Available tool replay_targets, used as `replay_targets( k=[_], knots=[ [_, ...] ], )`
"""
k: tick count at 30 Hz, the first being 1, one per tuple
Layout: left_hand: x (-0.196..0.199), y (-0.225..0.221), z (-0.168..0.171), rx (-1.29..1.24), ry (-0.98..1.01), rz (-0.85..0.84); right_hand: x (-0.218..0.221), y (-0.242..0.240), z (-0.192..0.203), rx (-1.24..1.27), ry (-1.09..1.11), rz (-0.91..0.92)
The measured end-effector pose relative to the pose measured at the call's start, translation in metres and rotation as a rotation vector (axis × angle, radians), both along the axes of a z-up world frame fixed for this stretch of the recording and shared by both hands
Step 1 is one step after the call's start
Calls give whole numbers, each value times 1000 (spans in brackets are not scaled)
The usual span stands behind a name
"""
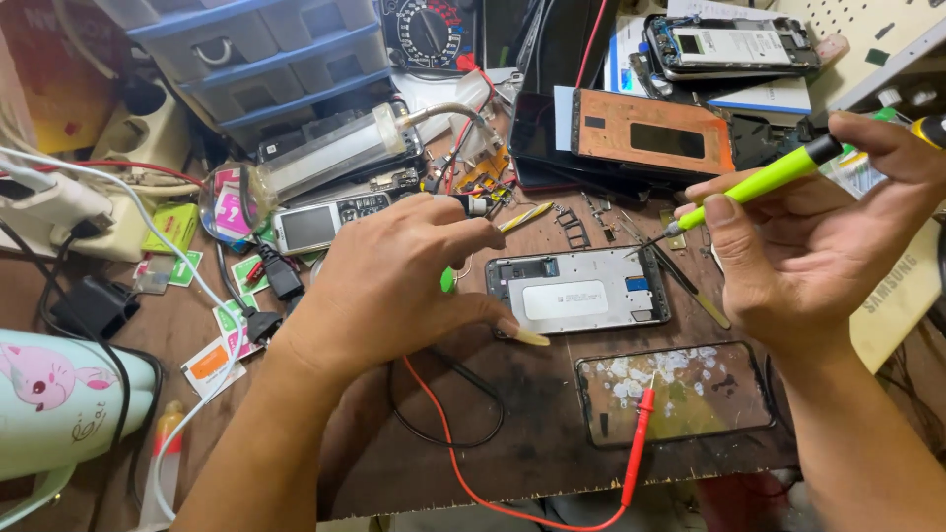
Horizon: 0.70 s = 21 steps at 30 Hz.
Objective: Reassembling the internal components of a smartphone, including connecting ribbon cables and using a precision screwdriver.
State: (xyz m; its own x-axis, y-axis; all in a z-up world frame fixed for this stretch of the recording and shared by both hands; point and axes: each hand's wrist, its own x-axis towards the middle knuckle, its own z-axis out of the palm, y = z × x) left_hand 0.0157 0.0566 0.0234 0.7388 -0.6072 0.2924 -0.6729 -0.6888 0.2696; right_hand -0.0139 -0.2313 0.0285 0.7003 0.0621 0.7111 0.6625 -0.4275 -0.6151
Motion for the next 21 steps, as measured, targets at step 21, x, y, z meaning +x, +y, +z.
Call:
replay_targets(
  k=[21],
  knots=[
    [16, -12, -38, -2, 80, -113, 32, 33, -12, -59, 18, 120]
  ],
)
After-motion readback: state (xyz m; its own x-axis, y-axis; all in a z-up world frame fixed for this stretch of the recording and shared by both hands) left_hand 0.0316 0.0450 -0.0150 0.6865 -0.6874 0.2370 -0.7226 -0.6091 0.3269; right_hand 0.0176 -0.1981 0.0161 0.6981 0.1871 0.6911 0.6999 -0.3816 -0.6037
